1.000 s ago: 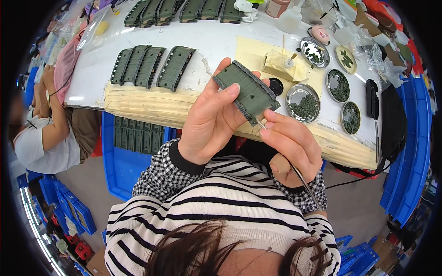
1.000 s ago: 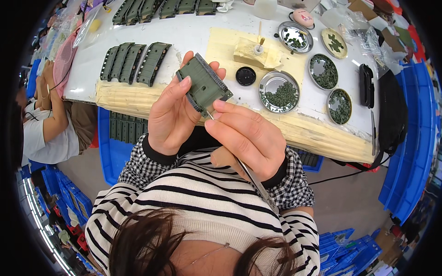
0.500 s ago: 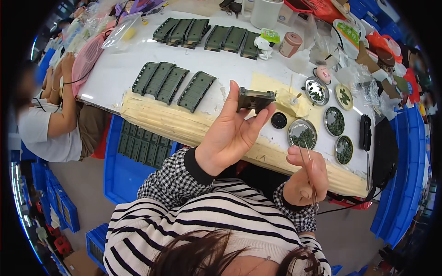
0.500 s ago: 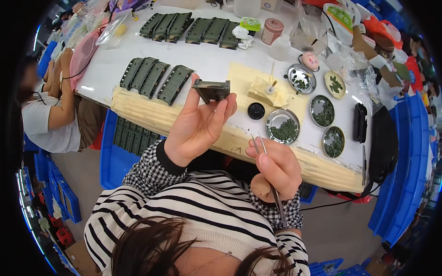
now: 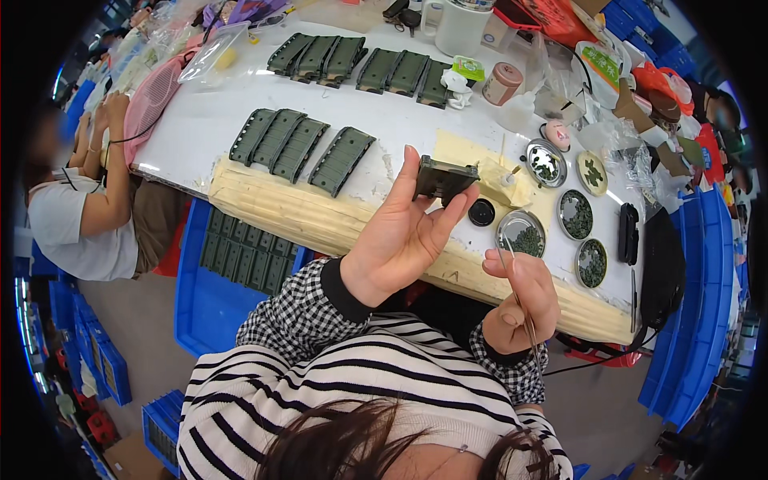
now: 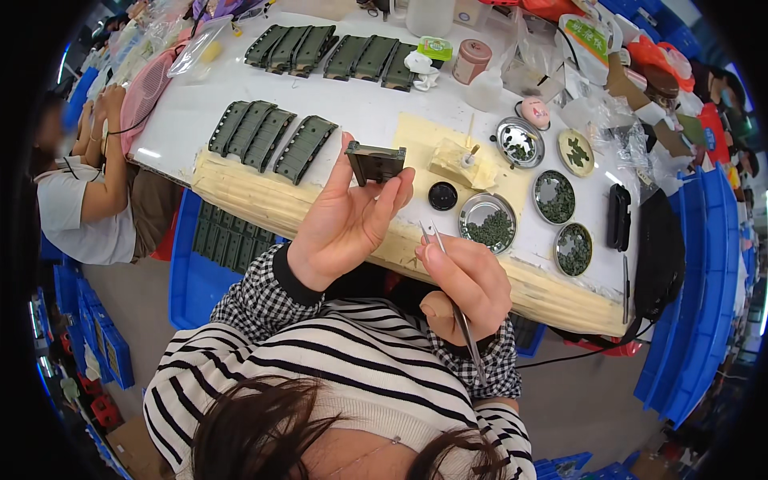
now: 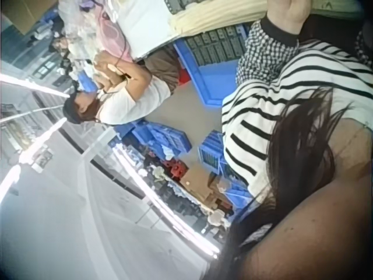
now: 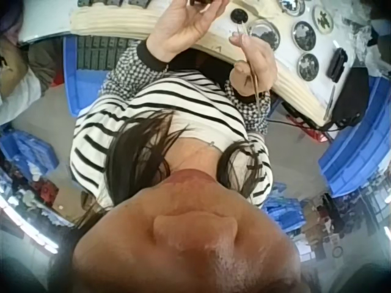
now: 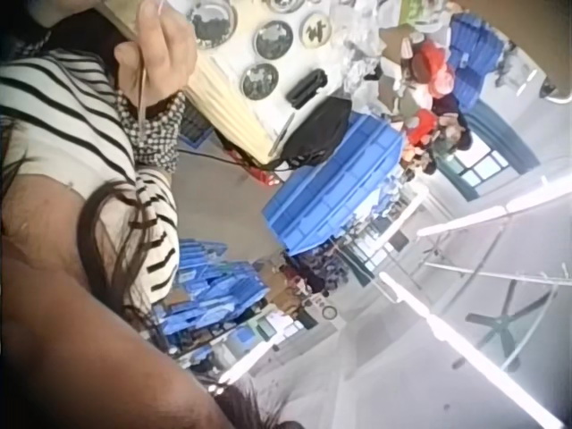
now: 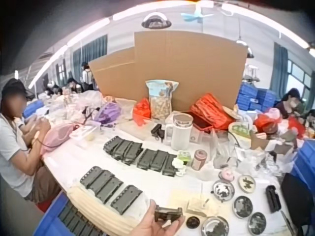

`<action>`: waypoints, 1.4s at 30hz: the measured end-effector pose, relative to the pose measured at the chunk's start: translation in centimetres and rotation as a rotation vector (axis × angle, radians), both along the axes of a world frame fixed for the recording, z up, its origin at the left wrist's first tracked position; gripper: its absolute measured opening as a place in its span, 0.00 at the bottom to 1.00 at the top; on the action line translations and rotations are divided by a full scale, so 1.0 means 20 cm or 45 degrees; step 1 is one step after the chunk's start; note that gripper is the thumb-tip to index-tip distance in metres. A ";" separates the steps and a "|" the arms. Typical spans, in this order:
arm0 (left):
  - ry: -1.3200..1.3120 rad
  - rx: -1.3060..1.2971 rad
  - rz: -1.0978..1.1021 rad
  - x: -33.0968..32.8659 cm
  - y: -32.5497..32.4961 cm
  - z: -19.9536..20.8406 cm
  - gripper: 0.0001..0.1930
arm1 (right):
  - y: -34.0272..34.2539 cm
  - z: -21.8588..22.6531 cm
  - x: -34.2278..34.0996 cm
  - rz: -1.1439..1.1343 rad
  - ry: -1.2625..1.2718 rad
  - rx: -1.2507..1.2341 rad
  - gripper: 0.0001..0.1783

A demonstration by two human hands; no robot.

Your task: Assembling small plastic parts of a toy tank model using tweezers and glue at a factory workstation.

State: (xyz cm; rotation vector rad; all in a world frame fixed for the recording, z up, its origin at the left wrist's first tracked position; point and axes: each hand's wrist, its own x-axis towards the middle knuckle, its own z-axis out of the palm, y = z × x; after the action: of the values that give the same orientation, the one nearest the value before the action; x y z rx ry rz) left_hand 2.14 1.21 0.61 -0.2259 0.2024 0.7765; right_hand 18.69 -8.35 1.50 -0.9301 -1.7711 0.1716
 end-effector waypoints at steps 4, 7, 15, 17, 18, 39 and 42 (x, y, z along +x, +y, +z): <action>0.175 0.110 0.010 0.02 -0.02 0.03 0.26 | 0.01 -0.02 -0.07 -0.190 0.231 -0.076 0.19; 0.437 0.412 0.089 0.06 -0.12 0.03 0.23 | 0.04 -0.01 -0.08 -0.282 0.283 -0.245 0.20; 0.275 0.610 -0.237 0.04 -0.20 -0.08 0.24 | 0.08 -0.01 -0.02 0.073 0.873 -0.327 0.29; 0.415 0.901 -0.554 0.01 -0.14 -0.09 0.28 | 0.02 0.06 0.08 0.294 0.857 -0.688 0.26; 0.372 0.926 -0.712 -0.01 -0.13 -0.09 0.28 | 0.01 0.10 0.12 0.367 0.749 -0.816 0.26; 0.828 1.034 -0.322 -0.04 -0.13 0.00 0.36 | 0.37 -0.12 0.77 -1.048 -0.627 -0.848 0.12; 0.840 1.139 -0.144 -0.02 -0.15 0.01 0.43 | 0.35 -0.11 0.76 -1.031 -0.675 -0.818 0.11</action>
State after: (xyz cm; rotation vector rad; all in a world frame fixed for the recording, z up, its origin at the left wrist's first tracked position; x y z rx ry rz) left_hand 1.76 -1.75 0.80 0.8934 0.4603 0.7404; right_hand 33.88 -1.34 -0.77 -2.2489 -1.6615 -0.0484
